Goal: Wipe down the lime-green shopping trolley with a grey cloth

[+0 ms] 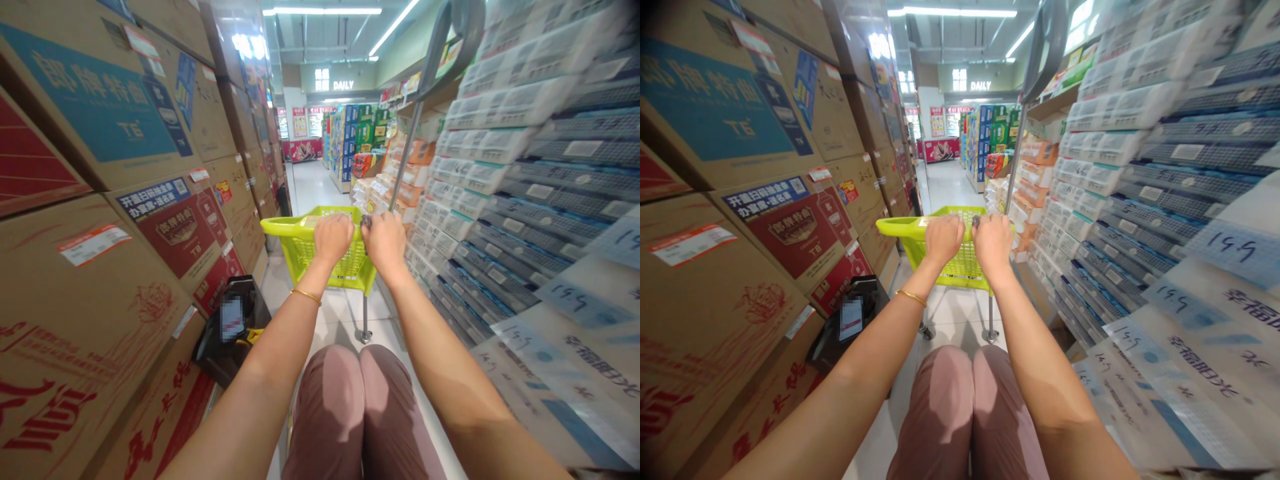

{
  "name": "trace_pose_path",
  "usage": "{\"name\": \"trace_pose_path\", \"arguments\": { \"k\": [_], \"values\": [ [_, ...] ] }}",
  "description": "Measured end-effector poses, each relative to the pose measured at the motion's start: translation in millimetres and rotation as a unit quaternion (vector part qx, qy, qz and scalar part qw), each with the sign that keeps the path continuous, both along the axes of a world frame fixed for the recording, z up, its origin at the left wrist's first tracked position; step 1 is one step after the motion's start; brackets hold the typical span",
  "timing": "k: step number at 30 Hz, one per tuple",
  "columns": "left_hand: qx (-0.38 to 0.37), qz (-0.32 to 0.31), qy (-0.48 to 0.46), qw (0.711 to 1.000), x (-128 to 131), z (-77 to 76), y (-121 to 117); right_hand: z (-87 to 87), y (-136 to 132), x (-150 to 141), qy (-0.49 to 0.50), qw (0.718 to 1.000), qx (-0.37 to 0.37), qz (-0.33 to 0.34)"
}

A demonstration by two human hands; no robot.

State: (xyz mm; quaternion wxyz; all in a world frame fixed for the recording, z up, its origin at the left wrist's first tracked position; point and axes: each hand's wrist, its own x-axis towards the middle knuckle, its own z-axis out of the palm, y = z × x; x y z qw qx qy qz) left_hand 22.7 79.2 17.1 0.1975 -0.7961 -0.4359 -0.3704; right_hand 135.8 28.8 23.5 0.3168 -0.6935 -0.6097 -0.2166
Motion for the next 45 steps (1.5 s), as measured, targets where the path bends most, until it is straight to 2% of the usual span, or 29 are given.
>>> {"name": "trace_pose_path", "arguments": {
  "k": [5, 8, 11, 16, 20, 25, 30, 34, 37, 42, 45],
  "values": [
    [0.002, -0.004, -0.01, 1.0, 2, -1.6, 1, -5.2, -3, 27, 0.018, 0.999, 0.02, -0.035],
    [0.002, 0.002, -0.013, 1.0, 6, -3.4, 1, -4.9, -4, 31, 0.037, 0.998, 0.023, -0.052],
    [0.007, 0.009, -0.011, 1.0, 10, -4.4, 1, -3.4, 0, 18, 0.056, 0.996, 0.033, -0.054],
    [0.0, 0.005, -0.009, 1.0, 9, -4.8, 2, -2.1, 9, -13, 0.078, 0.997, 0.025, 0.011],
    [-0.003, -0.001, -0.006, 1.0, 3, -3.8, 3, -2.4, 6, -18, 0.056, 0.998, 0.016, 0.029],
    [-0.002, -0.002, -0.017, 1.0, 0, -3.3, 4, -2.0, 1, 0, 0.019, 1.0, 0.008, 0.015],
    [0.005, -0.001, -0.014, 1.0, 1, -3.9, 4, -3.1, 0, 31, 0.033, 0.999, 0.012, -0.032],
    [0.004, 0.009, -0.009, 1.0, 3, -3.6, 3, -3.0, 2, 46, 0.056, 0.998, 0.01, -0.041],
    [0.004, 0.013, -0.015, 1.0, 5, -4.1, 2, -0.2, 3, 36, 0.063, 0.997, 0.009, -0.04],
    [0.002, 0.018, -0.014, 1.0, 3, -4.1, 2, 1.7, 2, -6, 0.051, 0.999, 0.004, 0.019],
    [0.0, 0.017, -0.002, 1.0, -1, -2.7, 1, -0.8, 2, -22, 0.035, 0.999, 0.014, 0.034]
  ]
}}
